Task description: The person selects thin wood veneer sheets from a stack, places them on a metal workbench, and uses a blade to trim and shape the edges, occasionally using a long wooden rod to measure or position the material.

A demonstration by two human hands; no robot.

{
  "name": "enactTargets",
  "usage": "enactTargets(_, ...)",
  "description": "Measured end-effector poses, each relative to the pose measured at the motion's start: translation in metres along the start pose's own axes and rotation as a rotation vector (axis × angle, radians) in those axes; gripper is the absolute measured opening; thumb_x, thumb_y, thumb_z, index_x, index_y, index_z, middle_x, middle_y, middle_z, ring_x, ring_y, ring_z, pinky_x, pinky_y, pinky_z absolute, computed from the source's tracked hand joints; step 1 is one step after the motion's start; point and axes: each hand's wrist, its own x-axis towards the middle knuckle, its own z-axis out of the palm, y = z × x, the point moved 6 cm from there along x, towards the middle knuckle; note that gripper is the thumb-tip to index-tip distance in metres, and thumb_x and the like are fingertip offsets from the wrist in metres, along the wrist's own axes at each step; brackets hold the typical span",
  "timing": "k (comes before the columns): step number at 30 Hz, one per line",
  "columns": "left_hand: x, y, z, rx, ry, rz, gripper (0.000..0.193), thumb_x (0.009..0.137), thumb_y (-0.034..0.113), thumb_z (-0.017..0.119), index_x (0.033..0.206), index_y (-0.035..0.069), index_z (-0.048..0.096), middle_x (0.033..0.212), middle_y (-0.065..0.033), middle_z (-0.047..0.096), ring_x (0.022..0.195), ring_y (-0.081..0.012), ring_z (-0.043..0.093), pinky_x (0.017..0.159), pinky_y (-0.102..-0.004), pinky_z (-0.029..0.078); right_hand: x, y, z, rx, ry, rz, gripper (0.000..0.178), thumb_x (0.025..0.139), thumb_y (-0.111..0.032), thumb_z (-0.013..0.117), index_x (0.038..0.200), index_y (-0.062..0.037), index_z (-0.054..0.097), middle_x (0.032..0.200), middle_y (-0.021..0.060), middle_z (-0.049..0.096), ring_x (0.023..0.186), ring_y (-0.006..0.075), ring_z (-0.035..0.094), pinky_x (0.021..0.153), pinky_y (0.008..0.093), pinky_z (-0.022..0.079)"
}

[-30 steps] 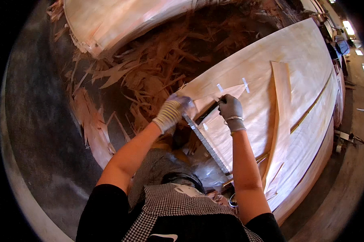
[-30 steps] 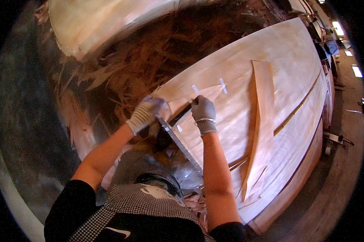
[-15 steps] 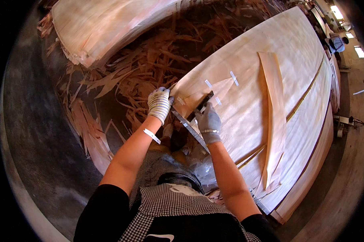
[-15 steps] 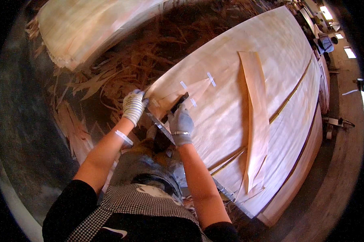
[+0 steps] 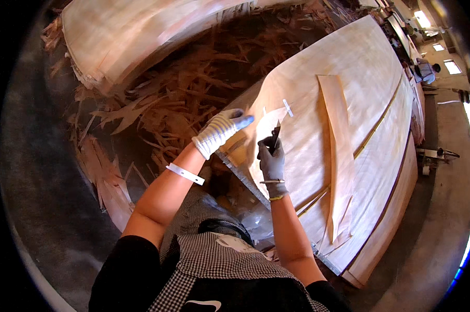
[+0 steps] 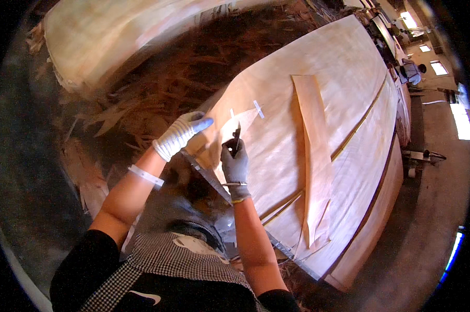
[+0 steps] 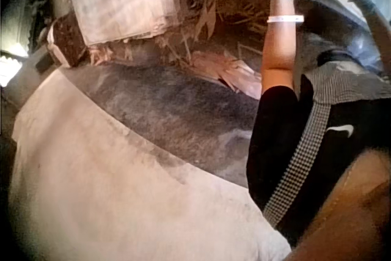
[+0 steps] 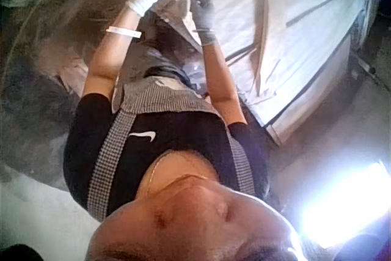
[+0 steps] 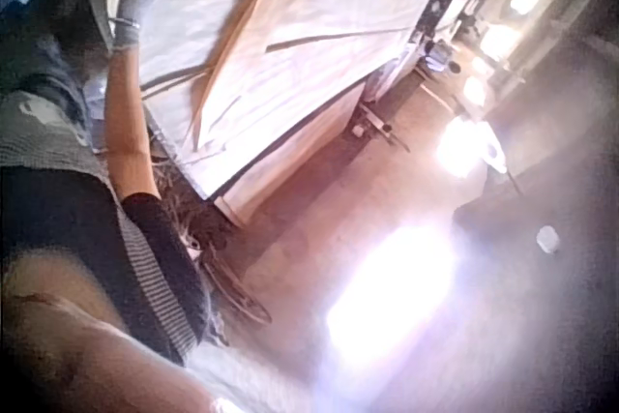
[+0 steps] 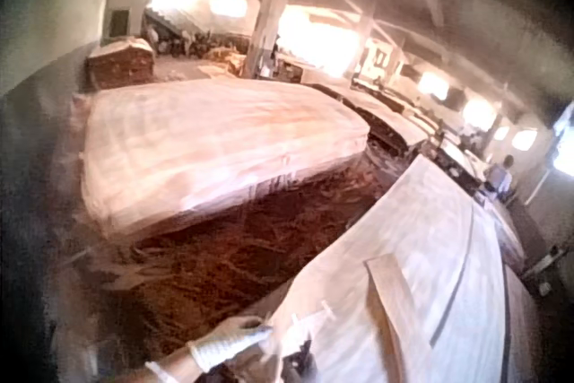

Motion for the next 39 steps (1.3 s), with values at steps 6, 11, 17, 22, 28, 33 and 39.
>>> enactTargets(6,-0.003,0.035,0.036,0.209,0.11,0.402,0.043,0.085,0.043,0.047,0.102,0.005,0.061,0.094,-0.0069,0.062,0.089,-0.0175,0.055,0.082,-0.0283,0.04,-0.005,-0.053,-0.028,-0.522,0.259,-0.252,0.018,0.073,-0.013,0.064,0.084,-0.0021,0.054,0.067,0.0085,0.056,0.059,0.0148,0.053,0.056,0.0267,0.043)
enactTargets(11,-0.028,-0.061,0.054,1.484,-0.154,0.398,0.06,0.076,0.038,0.057,0.127,0.012,0.038,0.135,-0.0159,0.03,0.124,-0.0384,0.026,0.102,-0.0489,0.018,-0.014,-0.039,-0.046,-0.144,0.146,-0.123,0.019,0.075,-0.012,0.066,0.086,0.0003,0.056,0.07,-0.0004,0.056,0.061,0.0061,0.048,0.055,0.0218,0.041)
enactTargets(17,-0.072,-0.079,-0.002,1.566,0.036,0.435,0.056,0.073,0.033,0.062,0.12,0.005,0.046,0.129,-0.0126,0.038,0.123,-0.0335,0.028,0.103,-0.046,0.019,-0.085,-0.017,-0.059,-0.462,-0.055,0.048,0.029,0.076,-0.024,0.064,0.098,-0.0057,0.059,0.07,0.0133,0.059,0.065,0.0155,0.058,0.062,0.0291,0.045)
enactTargets(22,-0.079,-0.082,-0.039,1.044,0.175,0.103,0.037,0.088,0.019,0.041,0.119,0.0,0.046,0.12,-0.0179,0.048,0.108,-0.0252,0.047,0.095,-0.0337,0.032,-0.151,0.031,-0.136,-0.554,0.119,0.199,0.025,0.079,-0.025,0.056,0.094,-0.0044,0.059,0.078,0.0195,0.059,0.071,0.0333,0.058,0.062,0.0366,0.045)
enactTargets(28,-0.13,-0.094,-0.157,0.885,0.647,0.115,0.039,0.09,0.015,0.037,0.126,0.001,0.04,0.125,-0.0141,0.046,0.108,-0.0227,0.049,0.095,-0.0283,0.034,-0.199,0.032,-0.272,-0.929,0.579,-0.008,0.02,0.072,-0.007,0.055,0.09,-0.0096,0.062,0.115,0.0151,0.05,0.092,0.0359,0.054,0.072,0.0412,0.047)
enactTargets(33,-0.13,-0.038,-0.074,1.146,0.58,0.35,0.042,0.087,0.004,0.034,0.129,0.003,0.036,0.131,-0.0133,0.04,0.116,-0.0257,0.043,0.102,-0.0318,0.027,-0.191,0.069,-0.335,-1.329,0.597,0.003,0.027,0.071,-0.008,0.053,0.096,-0.0096,0.059,0.126,0.0119,0.042,0.108,0.0318,0.046,0.076,0.0408,0.049)
enactTargets(39,-0.118,-0.048,0.137,1.689,0.207,0.372,0.085,0.064,0.026,0.07,0.135,0.012,0.026,0.142,-0.015,0.017,0.127,-0.0331,0.024,0.104,-0.0373,0.021,-0.199,0.074,-0.36,-1.221,0.59,-0.024,0.026,0.076,-0.011,0.049,0.101,-0.0035,0.054,0.119,0.0086,0.045,0.106,0.0259,0.047,0.07,0.0374,0.052)
